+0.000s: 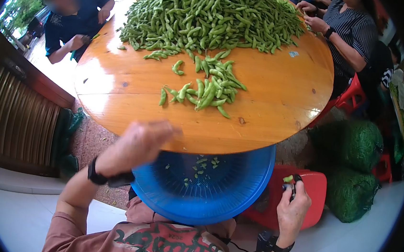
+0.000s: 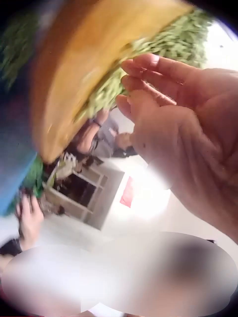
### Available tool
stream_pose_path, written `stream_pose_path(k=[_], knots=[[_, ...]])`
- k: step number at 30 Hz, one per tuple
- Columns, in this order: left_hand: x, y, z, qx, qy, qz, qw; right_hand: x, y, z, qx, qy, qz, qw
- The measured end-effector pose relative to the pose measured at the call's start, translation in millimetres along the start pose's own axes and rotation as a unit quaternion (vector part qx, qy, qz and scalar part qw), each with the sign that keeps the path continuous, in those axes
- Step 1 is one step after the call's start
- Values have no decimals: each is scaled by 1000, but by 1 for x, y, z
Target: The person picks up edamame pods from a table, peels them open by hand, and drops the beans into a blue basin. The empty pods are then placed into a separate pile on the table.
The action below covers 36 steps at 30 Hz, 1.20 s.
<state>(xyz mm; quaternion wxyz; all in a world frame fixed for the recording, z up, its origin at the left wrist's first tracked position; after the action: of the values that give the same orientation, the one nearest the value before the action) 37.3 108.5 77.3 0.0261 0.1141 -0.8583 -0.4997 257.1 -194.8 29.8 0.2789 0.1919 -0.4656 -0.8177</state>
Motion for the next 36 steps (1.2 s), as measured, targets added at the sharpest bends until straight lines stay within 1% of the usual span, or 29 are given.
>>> stream_pose_path(k=[1,2,3,4,5,7,8,10,11,12,13,14,15,16,17,18,19,20,21,22,24,25,27,29,31,34,35,36], knots=[[-9,15,21,-43,8,-57,997,2,1,-6,20,-69,40,997],[-17,25,38,-95,21,-73,993,3,2,-4,19,-65,39,997],[-24,29,56,-137,30,-50,989,6,0,-5,2,-75,50,996],[-27,31,67,-138,30,-51,989,7,-1,-5,-16,-86,61,994],[-32,32,73,-125,25,-34,991,6,-3,-3,-16,-85,60,994],[-37,29,80,-99,22,-6,995,6,-4,7,-41,-19,8,999],[-36,27,79,-99,20,-5,995,6,-5,11,-41,-21,7,999],[-27,26,72,-55,8,-65,996,1,-12,31,-43,14,45,998],[-25,22,63,-56,3,-65,996,-1,-16,48,-125,9,68,990],[-21,15,52,29,26,-52,998,-1,-20,66,-170,14,86,982],[-16,4,38,116,49,-35,991,0,-27,82,-226,39,102,968],[-8,-14,27,283,122,17,951,2,-39,91,-241,83,129,958],[2,-36,14,439,191,68,875,4,-45,109,-306,104,156,933],[5,-50,-4,511,153,74,843,6,-51,124,-341,120,172,916],[9,-64,-15,584,160,89,791,8,-55,137,-379,120,197,896],[13,-69,-22,587,164,121,783,10,-58,144,-417,120,223,873],[17,-78,-23,598,163,111,777,11,-60,143,-417,118,224,873],[20,-87,-24,609,163,99,770,13,-67,141,-443,103,246,856],[22,-89,-24,600,169,90,777,15,-73,140,-469,88,269,837],[24,-94,-25,601,171,90,776,15,-75,139,-468,87,271,836],[27,-99,-24,548,159,47,820,15,-77,136,-470,87,274,835],[28,-102,-24,558,161,44,813,15,-80,134,-470,86,275,834],[28,-104,-23,558,161,49,813,14,-88,130,-453,90,278,842],[27,-105,-25,557,163,54,812,14,-88,129,-466,74,284,835],[24,-92,-31,465,117,4,877,16,-86,128,-479,58,290,827],[22,-92,-33,449,107,-5,887,17,-85,125,-474,48,301,826],[22,-94,-31,449,107,-3,887,16,-85,125,-459,78,292,835],[24,-104,-27,528,133,40,838,15,-84,126,-444,108,283,843]])
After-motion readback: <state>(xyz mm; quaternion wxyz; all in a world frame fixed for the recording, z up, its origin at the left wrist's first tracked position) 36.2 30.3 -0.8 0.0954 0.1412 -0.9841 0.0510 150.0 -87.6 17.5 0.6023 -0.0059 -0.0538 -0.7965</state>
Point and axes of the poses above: each hand's wrist, its own x-axis away from the middle knuckle, its own y-axis out of the back of the hand, z = x × y, the point moved 6 cm from there along -x, towards the middle knuckle, and after that the axes turned 10 degrees about z, right-handed, at the moved point
